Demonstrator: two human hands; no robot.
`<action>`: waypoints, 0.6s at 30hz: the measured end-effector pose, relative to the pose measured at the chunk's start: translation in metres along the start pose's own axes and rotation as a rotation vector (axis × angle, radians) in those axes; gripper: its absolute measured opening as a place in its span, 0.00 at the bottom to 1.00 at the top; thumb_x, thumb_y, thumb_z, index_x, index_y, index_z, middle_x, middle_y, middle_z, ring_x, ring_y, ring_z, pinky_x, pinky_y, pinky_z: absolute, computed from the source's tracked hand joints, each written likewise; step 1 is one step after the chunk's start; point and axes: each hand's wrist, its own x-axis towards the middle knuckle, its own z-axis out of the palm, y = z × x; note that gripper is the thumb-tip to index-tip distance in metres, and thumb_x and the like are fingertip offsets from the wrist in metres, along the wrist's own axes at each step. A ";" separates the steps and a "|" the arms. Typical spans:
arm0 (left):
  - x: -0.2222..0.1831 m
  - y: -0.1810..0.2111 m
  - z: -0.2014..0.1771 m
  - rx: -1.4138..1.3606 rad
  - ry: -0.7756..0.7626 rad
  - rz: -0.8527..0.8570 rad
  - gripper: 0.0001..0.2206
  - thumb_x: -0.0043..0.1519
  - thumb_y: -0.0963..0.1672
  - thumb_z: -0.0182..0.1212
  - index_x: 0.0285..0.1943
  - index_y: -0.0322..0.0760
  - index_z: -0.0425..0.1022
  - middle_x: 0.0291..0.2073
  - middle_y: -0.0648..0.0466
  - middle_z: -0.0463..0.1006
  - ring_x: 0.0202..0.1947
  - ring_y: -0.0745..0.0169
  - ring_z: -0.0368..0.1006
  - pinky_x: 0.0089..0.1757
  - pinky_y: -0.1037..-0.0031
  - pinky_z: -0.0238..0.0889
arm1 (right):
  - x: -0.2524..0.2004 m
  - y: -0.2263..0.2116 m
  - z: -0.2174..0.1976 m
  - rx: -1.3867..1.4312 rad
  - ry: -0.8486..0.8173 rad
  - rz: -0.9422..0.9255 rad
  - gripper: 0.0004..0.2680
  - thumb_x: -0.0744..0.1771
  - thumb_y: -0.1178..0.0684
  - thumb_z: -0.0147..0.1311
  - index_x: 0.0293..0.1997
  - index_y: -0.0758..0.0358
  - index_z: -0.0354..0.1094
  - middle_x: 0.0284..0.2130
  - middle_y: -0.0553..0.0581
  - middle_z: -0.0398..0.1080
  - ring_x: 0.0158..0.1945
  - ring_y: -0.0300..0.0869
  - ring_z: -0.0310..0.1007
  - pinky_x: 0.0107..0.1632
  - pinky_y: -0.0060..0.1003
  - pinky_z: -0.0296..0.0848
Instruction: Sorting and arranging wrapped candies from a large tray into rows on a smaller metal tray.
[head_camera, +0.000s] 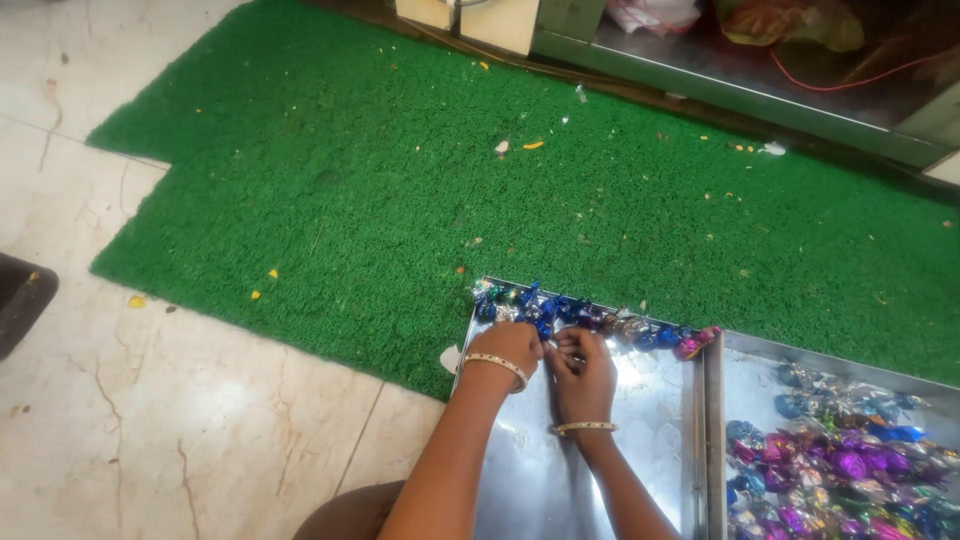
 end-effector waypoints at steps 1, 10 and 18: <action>0.003 -0.002 0.003 -0.001 -0.003 0.002 0.12 0.64 0.50 0.56 0.45 0.46 0.82 0.46 0.47 0.81 0.50 0.45 0.77 0.52 0.57 0.69 | 0.002 0.005 -0.001 -0.002 0.002 0.002 0.07 0.63 0.61 0.63 0.43 0.67 0.72 0.39 0.54 0.71 0.40 0.37 0.75 0.44 0.30 0.78; -0.006 -0.002 0.015 0.063 0.084 0.126 0.08 0.62 0.46 0.58 0.40 0.45 0.83 0.39 0.44 0.82 0.44 0.43 0.79 0.48 0.56 0.71 | -0.001 0.015 -0.021 0.115 -0.141 -0.010 0.14 0.63 0.62 0.61 0.53 0.63 0.72 0.43 0.52 0.72 0.47 0.38 0.75 0.51 0.32 0.78; -0.024 0.052 0.058 -0.006 0.165 0.436 0.10 0.62 0.45 0.56 0.49 0.41 0.78 0.40 0.44 0.81 0.44 0.43 0.76 0.44 0.53 0.70 | -0.015 -0.036 -0.109 -0.225 -0.160 -0.126 0.07 0.64 0.60 0.59 0.45 0.63 0.74 0.43 0.59 0.79 0.47 0.47 0.82 0.54 0.40 0.79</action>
